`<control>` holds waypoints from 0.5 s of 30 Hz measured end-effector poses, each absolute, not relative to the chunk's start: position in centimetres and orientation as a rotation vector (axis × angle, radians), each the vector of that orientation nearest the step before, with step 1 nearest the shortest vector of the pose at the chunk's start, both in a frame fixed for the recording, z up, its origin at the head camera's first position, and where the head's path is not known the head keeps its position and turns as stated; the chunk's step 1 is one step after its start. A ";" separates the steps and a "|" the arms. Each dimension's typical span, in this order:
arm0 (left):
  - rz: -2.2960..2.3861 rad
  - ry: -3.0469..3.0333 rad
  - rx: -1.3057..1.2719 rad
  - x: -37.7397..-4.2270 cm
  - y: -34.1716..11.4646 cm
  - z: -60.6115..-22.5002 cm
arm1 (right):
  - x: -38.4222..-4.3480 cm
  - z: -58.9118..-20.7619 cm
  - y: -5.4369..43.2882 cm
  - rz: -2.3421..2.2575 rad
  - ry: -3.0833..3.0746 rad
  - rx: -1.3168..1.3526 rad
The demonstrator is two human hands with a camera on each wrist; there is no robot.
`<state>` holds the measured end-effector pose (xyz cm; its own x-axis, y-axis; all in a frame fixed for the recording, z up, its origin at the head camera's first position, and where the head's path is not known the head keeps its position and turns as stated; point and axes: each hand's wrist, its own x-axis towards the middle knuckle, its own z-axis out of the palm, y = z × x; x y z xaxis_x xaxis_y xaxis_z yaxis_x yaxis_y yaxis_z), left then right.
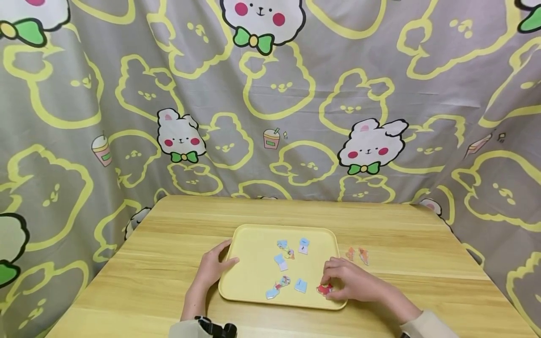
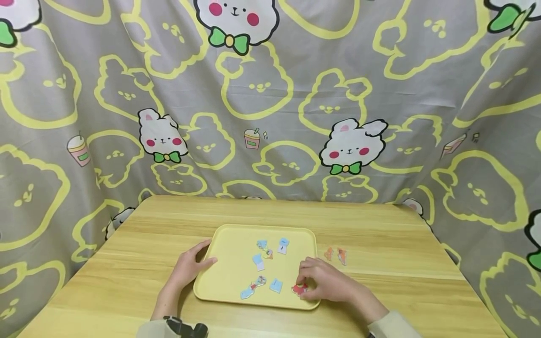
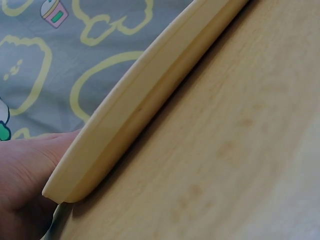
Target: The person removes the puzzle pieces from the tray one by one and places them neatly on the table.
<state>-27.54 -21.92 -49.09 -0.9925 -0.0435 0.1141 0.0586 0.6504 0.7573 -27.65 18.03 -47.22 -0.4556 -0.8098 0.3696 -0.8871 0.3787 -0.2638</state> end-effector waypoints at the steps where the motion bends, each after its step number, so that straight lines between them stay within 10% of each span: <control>1: -1.266 -2.741 -0.014 -27.5 -21.9 -49.1 | -27.7 -47.2 18.0 0.642 -2.445 1.531; 15: -1.245 -2.732 -0.022 -27.3 -21.8 -49.1 | -28.0 -47.5 18.1 0.922 -2.322 1.501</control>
